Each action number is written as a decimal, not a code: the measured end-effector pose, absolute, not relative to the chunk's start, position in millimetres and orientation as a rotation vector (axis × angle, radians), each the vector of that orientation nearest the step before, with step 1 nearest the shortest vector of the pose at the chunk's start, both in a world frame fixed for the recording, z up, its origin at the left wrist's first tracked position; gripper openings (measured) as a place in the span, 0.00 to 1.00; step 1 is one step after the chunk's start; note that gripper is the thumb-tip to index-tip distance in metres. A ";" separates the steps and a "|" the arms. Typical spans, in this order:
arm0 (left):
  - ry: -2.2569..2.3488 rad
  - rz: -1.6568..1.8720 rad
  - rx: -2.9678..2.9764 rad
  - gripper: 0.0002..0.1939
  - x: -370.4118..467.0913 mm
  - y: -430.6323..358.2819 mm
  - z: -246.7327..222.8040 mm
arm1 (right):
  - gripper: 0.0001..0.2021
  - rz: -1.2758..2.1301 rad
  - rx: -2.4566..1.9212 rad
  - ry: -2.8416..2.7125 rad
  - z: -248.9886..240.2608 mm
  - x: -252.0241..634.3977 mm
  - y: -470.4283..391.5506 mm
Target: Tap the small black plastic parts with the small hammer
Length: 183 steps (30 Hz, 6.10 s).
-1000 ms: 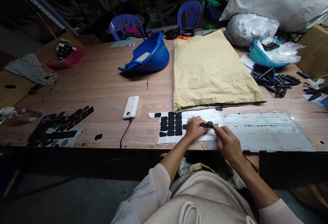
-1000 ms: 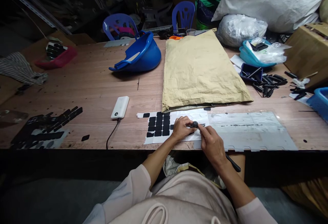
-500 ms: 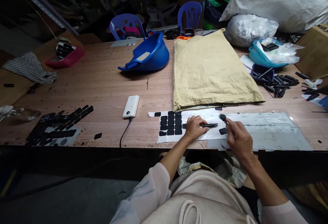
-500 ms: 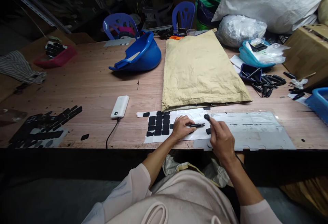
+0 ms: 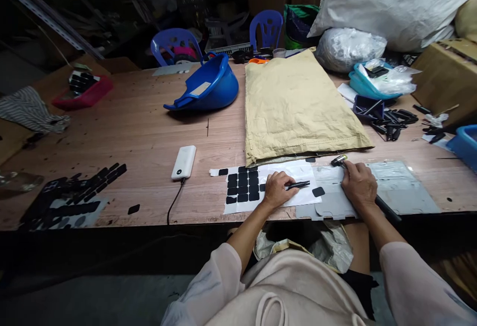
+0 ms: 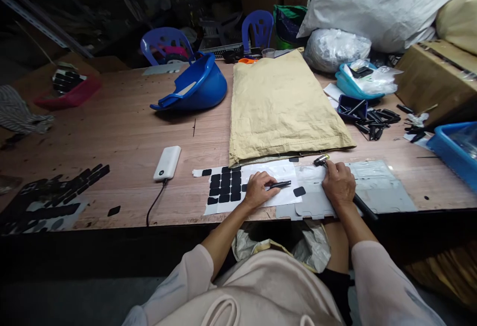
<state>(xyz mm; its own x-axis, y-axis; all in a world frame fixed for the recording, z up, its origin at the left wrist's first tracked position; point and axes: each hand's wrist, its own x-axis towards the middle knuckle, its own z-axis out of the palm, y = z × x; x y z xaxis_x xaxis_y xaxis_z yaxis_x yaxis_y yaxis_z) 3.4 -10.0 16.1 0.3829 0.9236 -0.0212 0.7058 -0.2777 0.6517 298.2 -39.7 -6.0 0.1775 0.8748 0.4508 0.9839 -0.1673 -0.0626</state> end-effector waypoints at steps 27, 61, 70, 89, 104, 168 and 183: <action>1.121 0.260 1.804 0.15 -8.4 -56.1 51.6 | 0.19 -0.437 -2.148 -1.787 -8.9 295.8 -39.8; 1.190 0.030 2.686 0.08 19.9 55.6 69.6 | 0.15 -0.500 -2.150 -1.766 -7.3 291.5 -39.6; 1.149 0.409 2.363 0.10 -1.0 -6.4 17.2 | 0.15 -0.516 -2.161 -1.771 -7.7 292.7 -38.9; 1.166 0.692 2.037 0.10 -2.4 0.0 -9.3 | 0.16 -0.314 -1.982 -1.619 9.2 287.4 -43.1; 1.191 0.701 1.993 0.08 0.2 -2.2 -3.3 | 0.18 0.274 -1.511 -1.779 23.1 173.4 -96.8; 0.818 0.346 2.224 0.08 4.3 -75.4 29.7 | 0.16 -0.463 -2.117 -1.839 -2.0 282.6 -44.3; 1.634 0.216 2.255 0.21 31.5 81.9 66.7 | 0.16 -0.474 -2.078 -1.813 -7.4 281.5 -43.6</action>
